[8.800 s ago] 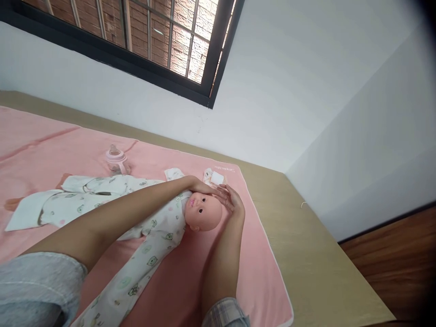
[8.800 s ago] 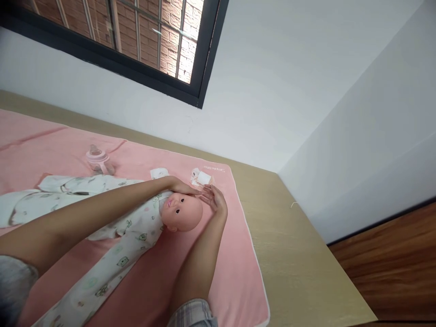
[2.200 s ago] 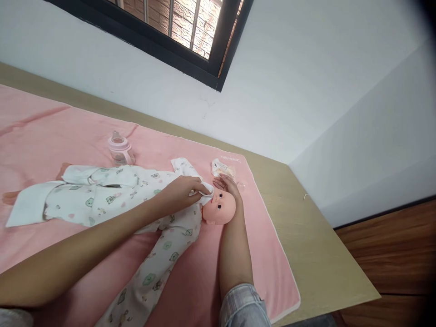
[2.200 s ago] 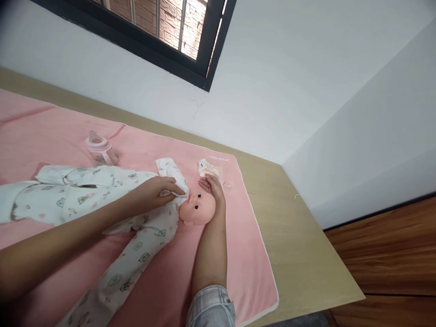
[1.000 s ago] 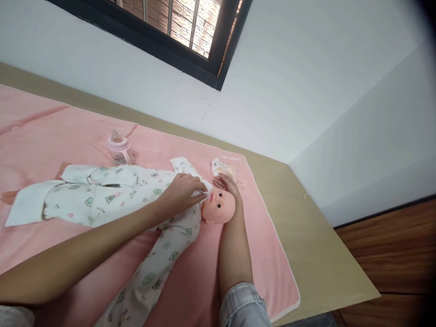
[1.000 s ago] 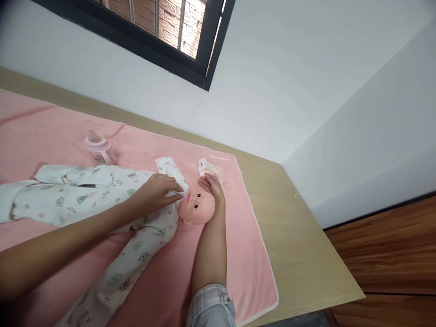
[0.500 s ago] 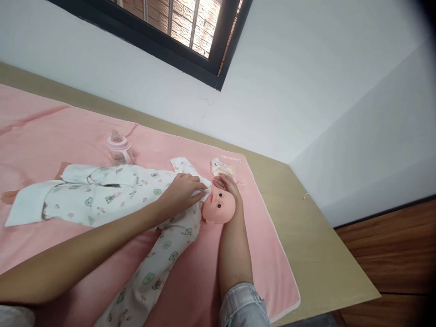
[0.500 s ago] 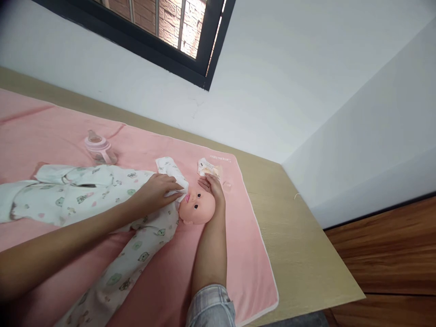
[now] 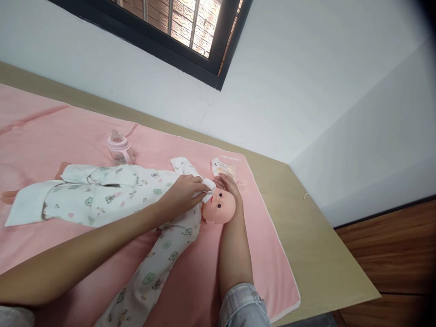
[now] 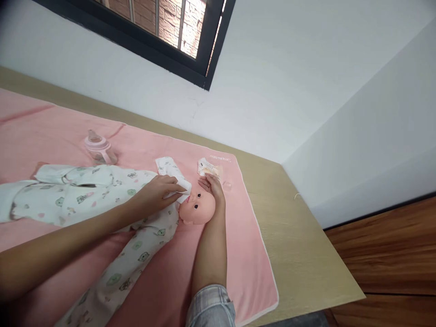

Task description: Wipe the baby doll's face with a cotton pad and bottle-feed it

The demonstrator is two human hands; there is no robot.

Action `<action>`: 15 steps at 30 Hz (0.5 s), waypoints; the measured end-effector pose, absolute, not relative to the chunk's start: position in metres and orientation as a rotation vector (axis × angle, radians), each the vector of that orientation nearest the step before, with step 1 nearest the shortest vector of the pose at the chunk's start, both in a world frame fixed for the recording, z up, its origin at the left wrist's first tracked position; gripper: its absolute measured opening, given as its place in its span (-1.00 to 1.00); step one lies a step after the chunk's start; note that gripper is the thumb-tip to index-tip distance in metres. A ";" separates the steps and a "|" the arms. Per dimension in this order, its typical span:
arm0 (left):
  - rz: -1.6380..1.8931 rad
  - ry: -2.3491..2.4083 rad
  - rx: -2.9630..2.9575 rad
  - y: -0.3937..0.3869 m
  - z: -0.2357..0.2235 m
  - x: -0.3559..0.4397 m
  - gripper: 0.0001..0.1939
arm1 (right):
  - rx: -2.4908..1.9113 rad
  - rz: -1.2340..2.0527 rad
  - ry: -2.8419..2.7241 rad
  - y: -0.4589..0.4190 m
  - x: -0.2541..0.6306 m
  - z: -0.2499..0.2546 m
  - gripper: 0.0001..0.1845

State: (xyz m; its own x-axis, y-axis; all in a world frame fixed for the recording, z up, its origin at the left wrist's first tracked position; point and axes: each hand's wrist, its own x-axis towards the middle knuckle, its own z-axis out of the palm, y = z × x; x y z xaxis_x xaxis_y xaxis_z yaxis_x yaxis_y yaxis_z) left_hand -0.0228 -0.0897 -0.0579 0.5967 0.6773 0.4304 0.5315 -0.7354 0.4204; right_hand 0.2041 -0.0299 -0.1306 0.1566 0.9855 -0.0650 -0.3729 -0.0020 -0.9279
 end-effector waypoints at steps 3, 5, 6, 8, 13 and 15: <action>0.870 0.937 2.581 -0.093 -0.060 -0.022 -0.74 | -1.023 1.329 -0.793 -0.026 0.207 -0.136 -0.71; 0.872 0.918 2.590 -0.094 -0.061 -0.022 -0.73 | -1.022 1.353 -0.779 -0.023 0.209 -0.141 -0.67; 0.868 0.915 2.595 -0.094 -0.062 -0.021 -0.72 | -1.018 1.362 -0.773 -0.021 0.210 -0.143 -0.65; 0.856 0.914 2.601 -0.094 -0.063 -0.021 -0.71 | -1.011 1.373 -0.762 -0.019 0.211 -0.146 -0.63; 0.866 0.943 2.619 -0.094 -0.062 -0.020 -0.72 | -1.013 1.391 -0.768 -0.019 0.213 -0.147 -0.63; 0.881 0.951 2.621 -0.094 -0.063 -0.020 -0.73 | -1.009 1.382 -0.768 -0.020 0.212 -0.146 -0.63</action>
